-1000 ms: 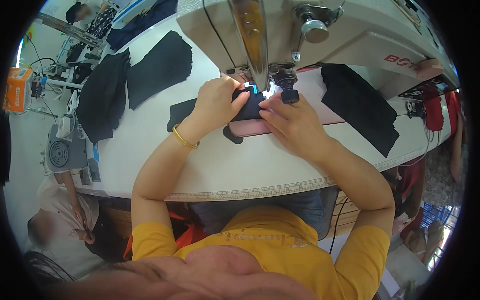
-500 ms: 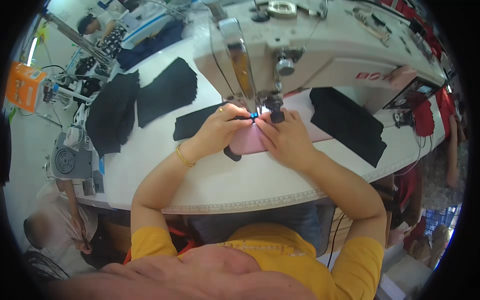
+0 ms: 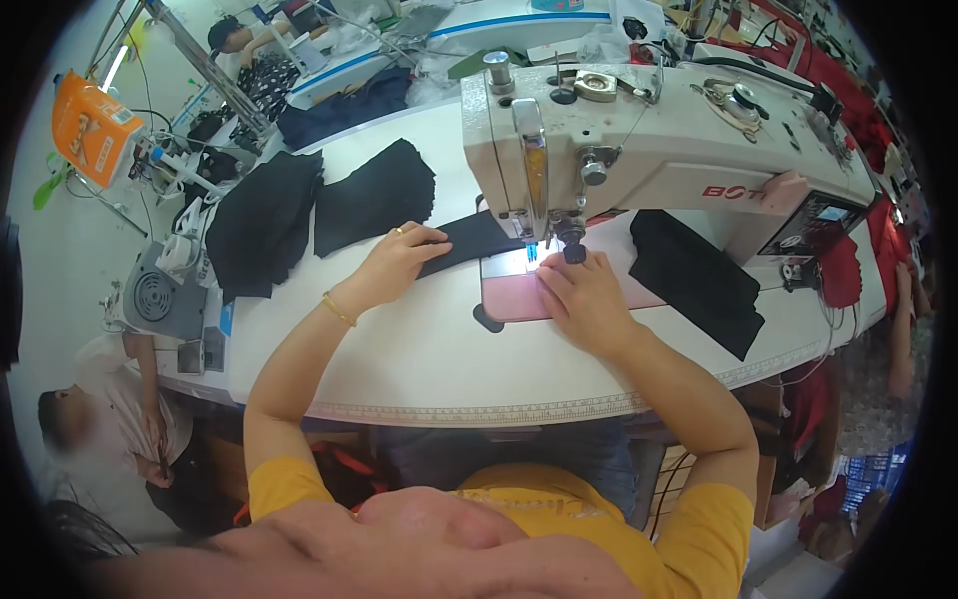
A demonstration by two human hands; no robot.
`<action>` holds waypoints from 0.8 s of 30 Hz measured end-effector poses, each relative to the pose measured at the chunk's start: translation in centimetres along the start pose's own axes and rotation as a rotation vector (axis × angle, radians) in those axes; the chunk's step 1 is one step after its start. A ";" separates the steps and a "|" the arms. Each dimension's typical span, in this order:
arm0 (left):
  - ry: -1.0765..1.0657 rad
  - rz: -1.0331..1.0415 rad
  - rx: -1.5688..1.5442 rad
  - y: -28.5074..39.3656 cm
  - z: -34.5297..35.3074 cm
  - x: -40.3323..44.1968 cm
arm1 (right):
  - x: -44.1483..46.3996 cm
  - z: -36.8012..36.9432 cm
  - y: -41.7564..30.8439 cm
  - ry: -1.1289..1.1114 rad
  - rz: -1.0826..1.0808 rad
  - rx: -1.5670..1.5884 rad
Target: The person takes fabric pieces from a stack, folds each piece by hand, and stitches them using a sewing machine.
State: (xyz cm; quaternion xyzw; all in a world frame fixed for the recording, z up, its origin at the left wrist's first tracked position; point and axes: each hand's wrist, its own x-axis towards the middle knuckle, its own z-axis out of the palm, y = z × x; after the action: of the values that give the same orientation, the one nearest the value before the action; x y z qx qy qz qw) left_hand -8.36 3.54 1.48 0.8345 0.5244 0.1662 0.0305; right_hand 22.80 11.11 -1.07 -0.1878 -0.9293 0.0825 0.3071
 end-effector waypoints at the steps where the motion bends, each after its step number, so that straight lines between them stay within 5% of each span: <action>1: 0.001 -0.006 -0.002 0.2 0.1 -0.1 | 0.0 -0.1 -0.1 -0.016 0.012 0.003; 6: -0.034 -0.035 0.000 3.1 -0.7 -0.9 | -0.3 -0.1 0.0 0.024 -0.019 -0.006; 9: -0.478 -0.247 0.064 7.9 -1.9 -2.7 | -0.5 -0.1 -0.2 0.031 -0.031 0.003; 13: -0.504 -0.206 0.094 12.1 -1.2 -3.3 | -0.3 -0.2 -0.4 0.052 -0.048 -0.003; 16: -0.381 -0.368 0.277 12.6 0.4 -0.4 | -0.4 -0.7 -0.3 0.032 -0.015 -0.014; 18: -0.273 -0.307 0.331 11.4 1.2 1.9 | -0.4 -0.9 -0.2 0.034 0.007 -0.023; 20: 0.039 -0.023 0.355 9.4 2.3 3.2 | -0.7 -1.3 0.0 0.004 0.046 -0.022; 22: 0.125 0.300 0.254 8.2 2.1 4.7 | -0.7 -1.2 0.0 0.073 0.016 -0.016; 24: 0.151 0.352 0.049 6.9 3.7 4.8 | -0.7 -1.1 0.3 0.066 0.052 0.008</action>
State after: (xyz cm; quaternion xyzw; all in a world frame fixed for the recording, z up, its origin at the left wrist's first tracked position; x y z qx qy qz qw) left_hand 0.66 5.14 0.78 0.8991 0.3749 0.2184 -0.0587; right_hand 24.04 11.16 -0.63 -0.2131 -0.9132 0.0877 0.3360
